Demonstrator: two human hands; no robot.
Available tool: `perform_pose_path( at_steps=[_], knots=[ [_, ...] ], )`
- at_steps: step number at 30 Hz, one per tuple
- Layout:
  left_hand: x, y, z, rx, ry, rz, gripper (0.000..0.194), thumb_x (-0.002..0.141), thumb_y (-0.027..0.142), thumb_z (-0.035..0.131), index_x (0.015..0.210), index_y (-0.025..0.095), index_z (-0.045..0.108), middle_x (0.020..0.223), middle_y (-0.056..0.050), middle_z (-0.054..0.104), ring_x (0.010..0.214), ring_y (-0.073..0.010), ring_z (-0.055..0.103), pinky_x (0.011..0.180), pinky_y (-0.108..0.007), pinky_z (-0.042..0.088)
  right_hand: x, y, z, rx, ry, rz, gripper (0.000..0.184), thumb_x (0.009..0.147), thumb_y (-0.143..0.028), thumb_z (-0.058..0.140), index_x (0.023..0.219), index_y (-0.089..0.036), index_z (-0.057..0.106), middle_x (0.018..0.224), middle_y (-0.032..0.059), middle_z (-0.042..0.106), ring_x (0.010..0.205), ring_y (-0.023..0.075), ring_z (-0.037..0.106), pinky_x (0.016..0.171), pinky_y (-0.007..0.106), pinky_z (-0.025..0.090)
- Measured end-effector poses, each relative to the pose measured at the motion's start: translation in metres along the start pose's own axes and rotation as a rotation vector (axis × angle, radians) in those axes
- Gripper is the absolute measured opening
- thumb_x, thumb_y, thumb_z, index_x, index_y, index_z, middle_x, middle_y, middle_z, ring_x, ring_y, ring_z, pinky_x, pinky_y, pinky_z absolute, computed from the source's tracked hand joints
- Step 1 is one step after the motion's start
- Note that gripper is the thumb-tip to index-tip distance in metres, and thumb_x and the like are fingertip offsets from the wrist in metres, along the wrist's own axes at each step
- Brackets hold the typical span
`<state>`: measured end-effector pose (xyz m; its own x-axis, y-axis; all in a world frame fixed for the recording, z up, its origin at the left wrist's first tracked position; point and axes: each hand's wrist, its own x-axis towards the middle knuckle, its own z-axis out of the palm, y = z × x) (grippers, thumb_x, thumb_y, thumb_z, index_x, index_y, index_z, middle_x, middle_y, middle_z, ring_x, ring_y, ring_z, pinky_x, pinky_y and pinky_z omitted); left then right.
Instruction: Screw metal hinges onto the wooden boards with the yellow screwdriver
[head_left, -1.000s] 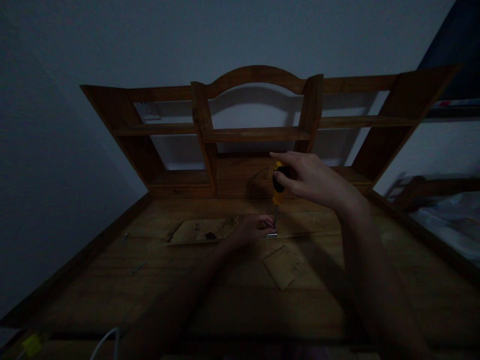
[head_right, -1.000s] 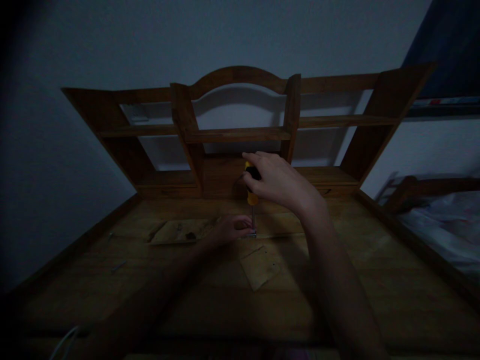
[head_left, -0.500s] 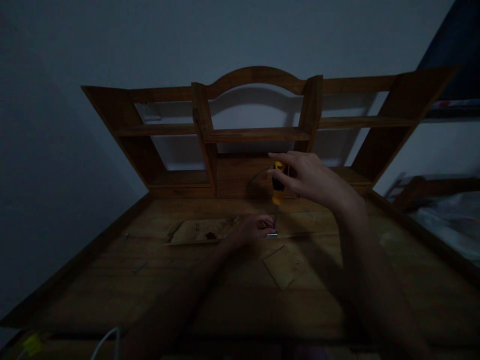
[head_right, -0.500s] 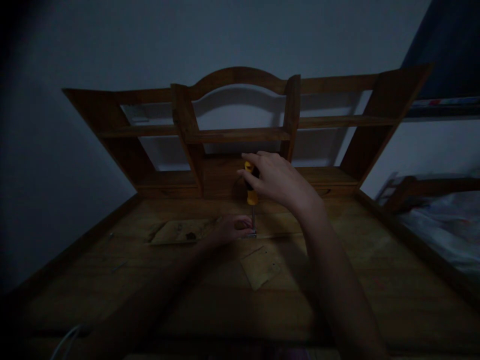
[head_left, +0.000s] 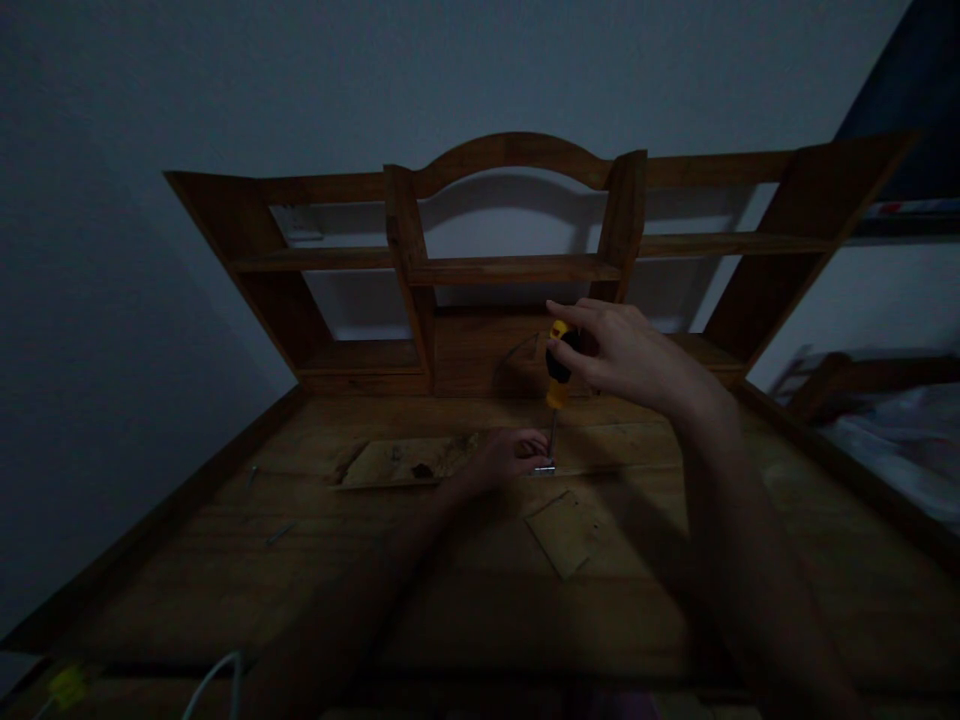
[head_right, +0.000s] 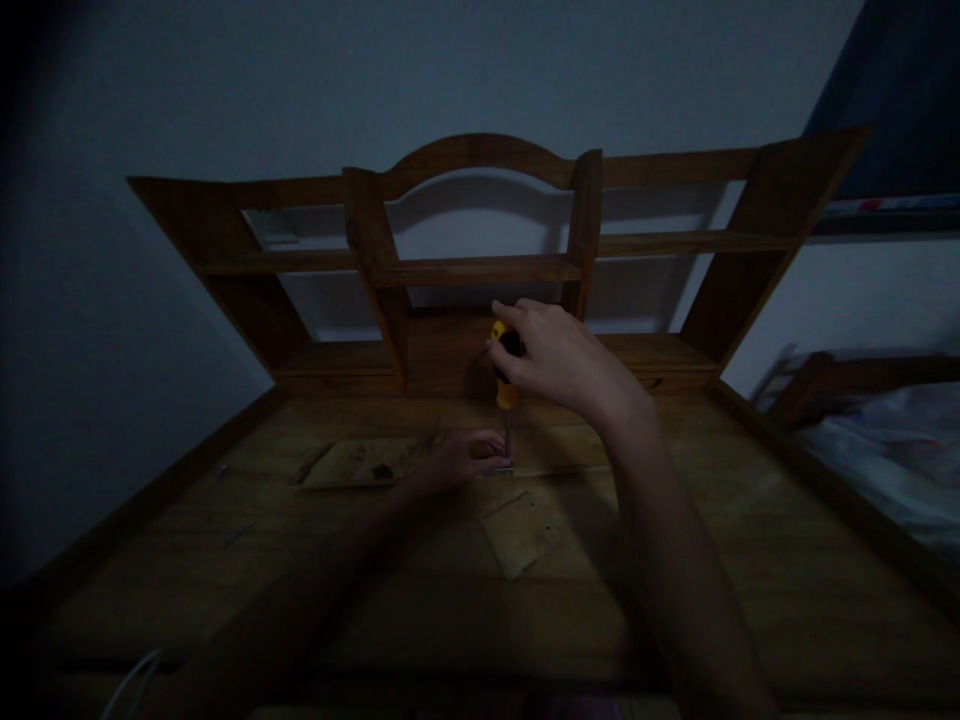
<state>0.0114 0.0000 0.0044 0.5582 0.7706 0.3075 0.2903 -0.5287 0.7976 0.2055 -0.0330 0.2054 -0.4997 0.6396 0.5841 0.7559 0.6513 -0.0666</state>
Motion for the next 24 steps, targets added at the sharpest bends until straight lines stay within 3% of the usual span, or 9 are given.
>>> perform_pose_path(
  at_steps=[4,8,15,21,24],
  knots=[
    [-0.001,0.007,-0.001,-0.008,-0.004,-0.006,0.015,0.084,0.029,0.072,0.093,0.016,0.073,0.09,-0.005,0.076,0.083,-0.0166,0.07,0.079,-0.027,0.054,-0.001,0.0,-0.001,0.01,0.0,-0.006,0.047,0.094,-0.031,0.053,0.136,-0.011,0.06,0.119,0.0136,0.071,0.103,0.0276,0.066,0.092,0.04,0.049],
    [-0.001,0.012,-0.003,0.006,-0.016,-0.008,0.014,0.084,0.029,0.072,0.092,0.017,0.073,0.09,-0.004,0.076,0.084,-0.0162,0.07,0.08,-0.026,0.054,0.0,0.0,0.0,-0.005,0.013,-0.013,0.043,0.096,-0.039,0.054,0.128,-0.013,0.065,0.109,0.0123,0.072,0.099,0.0274,0.066,0.089,0.038,0.049],
    [-0.001,0.007,-0.001,-0.044,-0.008,-0.004,0.016,0.084,0.028,0.07,0.093,0.016,0.073,0.091,-0.006,0.076,0.085,-0.0178,0.07,0.081,-0.028,0.054,0.001,-0.001,-0.001,0.022,-0.025,-0.006,0.048,0.093,-0.029,0.054,0.137,-0.011,0.059,0.119,0.0135,0.069,0.103,0.0267,0.065,0.09,0.037,0.048],
    [-0.001,0.012,-0.002,-0.017,-0.001,-0.001,0.015,0.083,0.027,0.072,0.094,0.016,0.073,0.092,-0.006,0.076,0.085,-0.0176,0.07,0.081,-0.029,0.053,0.001,0.001,0.002,0.022,-0.006,-0.01,0.044,0.096,-0.041,0.054,0.131,-0.017,0.064,0.112,0.0115,0.071,0.099,0.027,0.066,0.09,0.039,0.049],
    [-0.001,0.014,-0.002,-0.016,0.011,-0.008,0.013,0.083,0.025,0.071,0.092,0.016,0.073,0.09,-0.006,0.076,0.084,-0.0174,0.07,0.08,-0.028,0.053,0.0,0.002,0.002,0.023,-0.017,-0.001,0.049,0.095,-0.036,0.055,0.138,-0.014,0.059,0.122,0.0131,0.069,0.107,0.0281,0.065,0.095,0.04,0.048]
  ],
)
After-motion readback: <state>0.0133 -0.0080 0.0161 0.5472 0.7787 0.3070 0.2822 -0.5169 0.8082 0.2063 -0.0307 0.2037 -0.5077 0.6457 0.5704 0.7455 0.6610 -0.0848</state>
